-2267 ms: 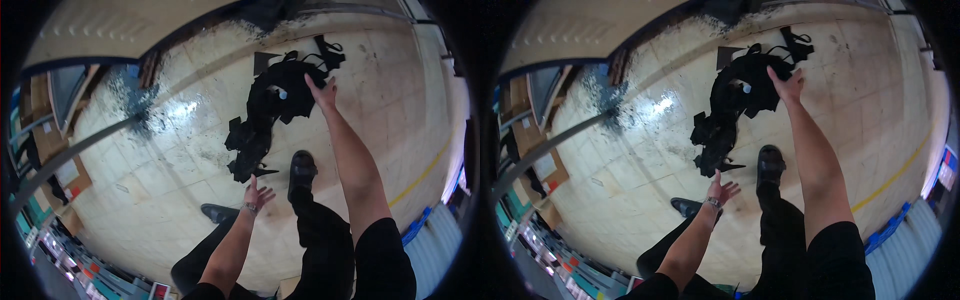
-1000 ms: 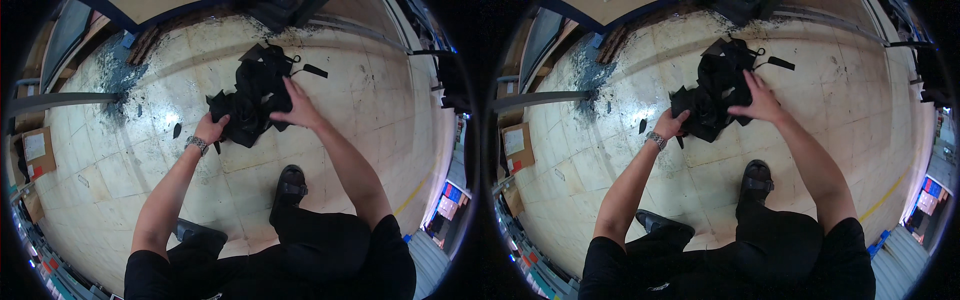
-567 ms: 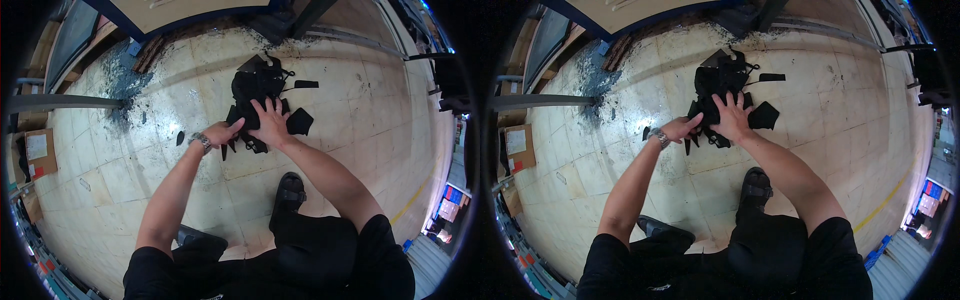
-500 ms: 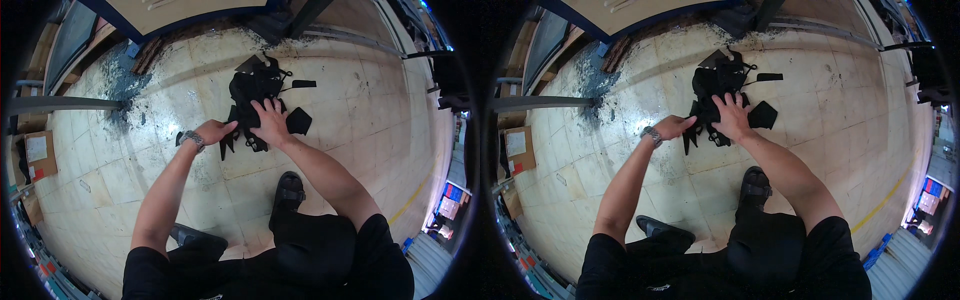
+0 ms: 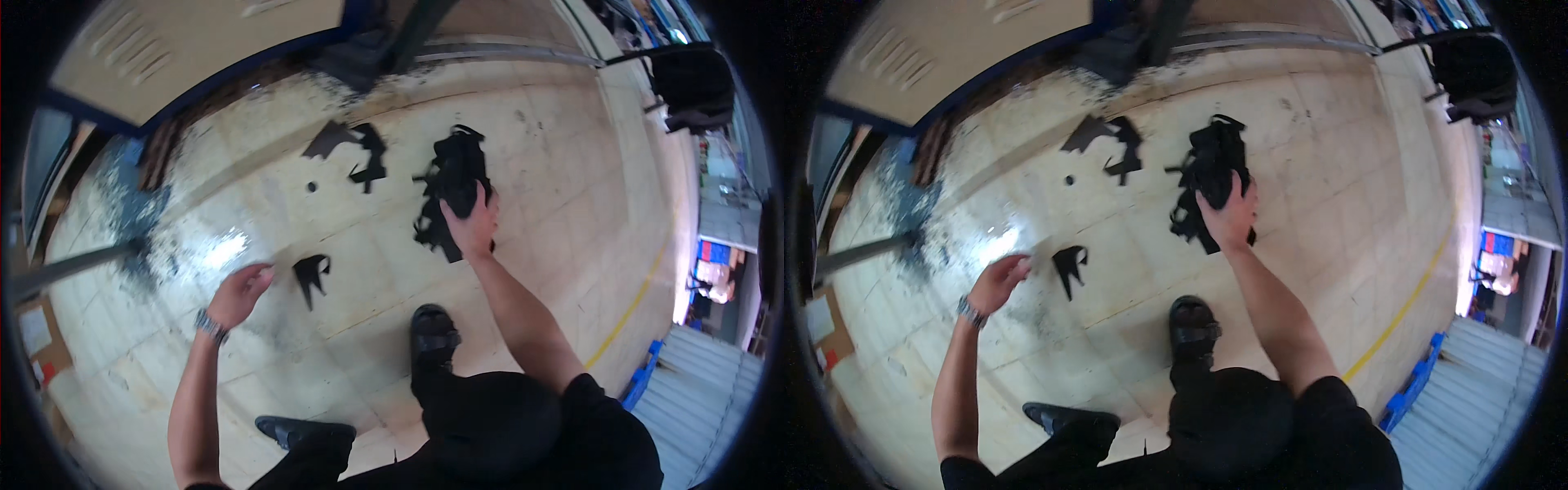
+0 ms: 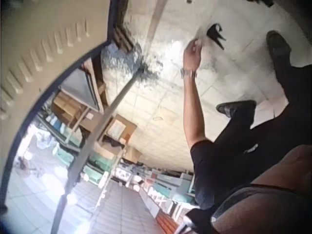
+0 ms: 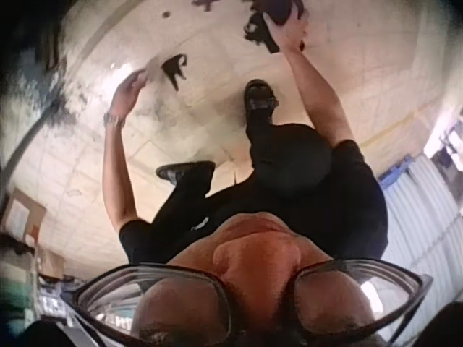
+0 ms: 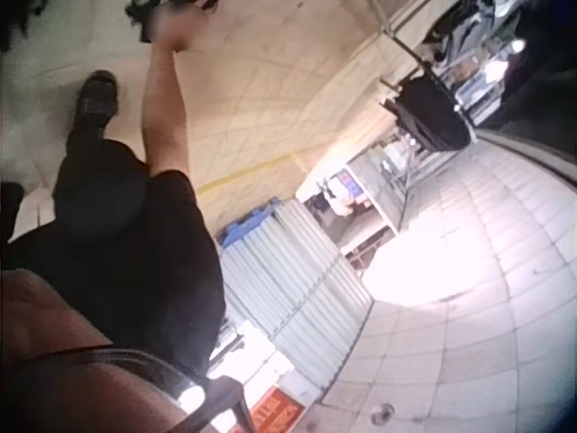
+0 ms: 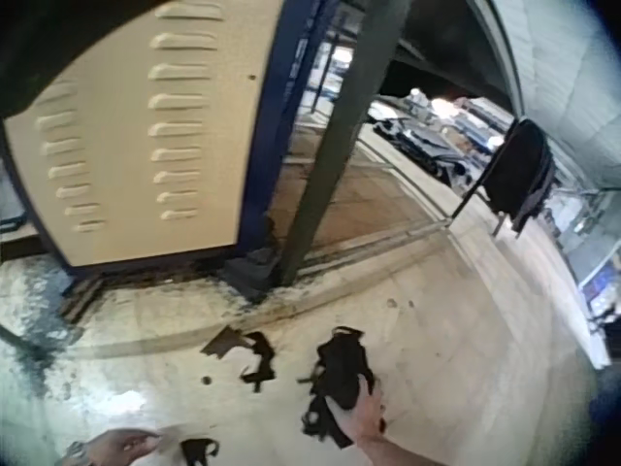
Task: The person collects black fabric scraps from the floor and places them into a white sack. They then pick up a black garment from a table, fold it, and place it into a cardboard box. The person continues to gather more scraps from the floor and add them to the sack.
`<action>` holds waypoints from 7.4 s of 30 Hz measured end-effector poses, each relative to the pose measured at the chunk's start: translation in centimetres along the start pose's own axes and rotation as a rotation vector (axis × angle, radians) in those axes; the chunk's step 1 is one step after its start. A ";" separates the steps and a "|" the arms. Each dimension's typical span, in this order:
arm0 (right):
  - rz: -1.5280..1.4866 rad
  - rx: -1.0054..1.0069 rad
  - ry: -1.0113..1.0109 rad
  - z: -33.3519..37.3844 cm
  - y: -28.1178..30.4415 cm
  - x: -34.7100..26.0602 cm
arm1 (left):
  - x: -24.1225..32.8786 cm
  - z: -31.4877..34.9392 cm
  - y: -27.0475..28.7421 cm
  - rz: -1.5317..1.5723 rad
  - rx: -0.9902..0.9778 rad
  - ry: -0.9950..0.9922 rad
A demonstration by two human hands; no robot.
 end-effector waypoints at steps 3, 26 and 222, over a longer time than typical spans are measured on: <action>-0.011 0.191 -0.143 -7.2 -1.8 4.7 | 0.1 3.3 -0.6 -0.049 -0.004 0.033; 0.122 -0.164 0.276 -22.0 -6.7 -5.7 | -14.0 35.4 -5.1 0.459 0.141 1.107; -0.125 -0.325 1.694 9.6 -7.2 -18.1 | -5.0 34.1 -9.9 1.229 0.417 0.633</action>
Point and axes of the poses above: each hand's wrist, its own z-axis away from the middle knuckle, its own y-axis out of the back of the hand, x = y × z, the point moved 1 cm from there along -z, towards the middle knuckle, and after that the axes turned 5 degrees about y, right-handed, at the moved point
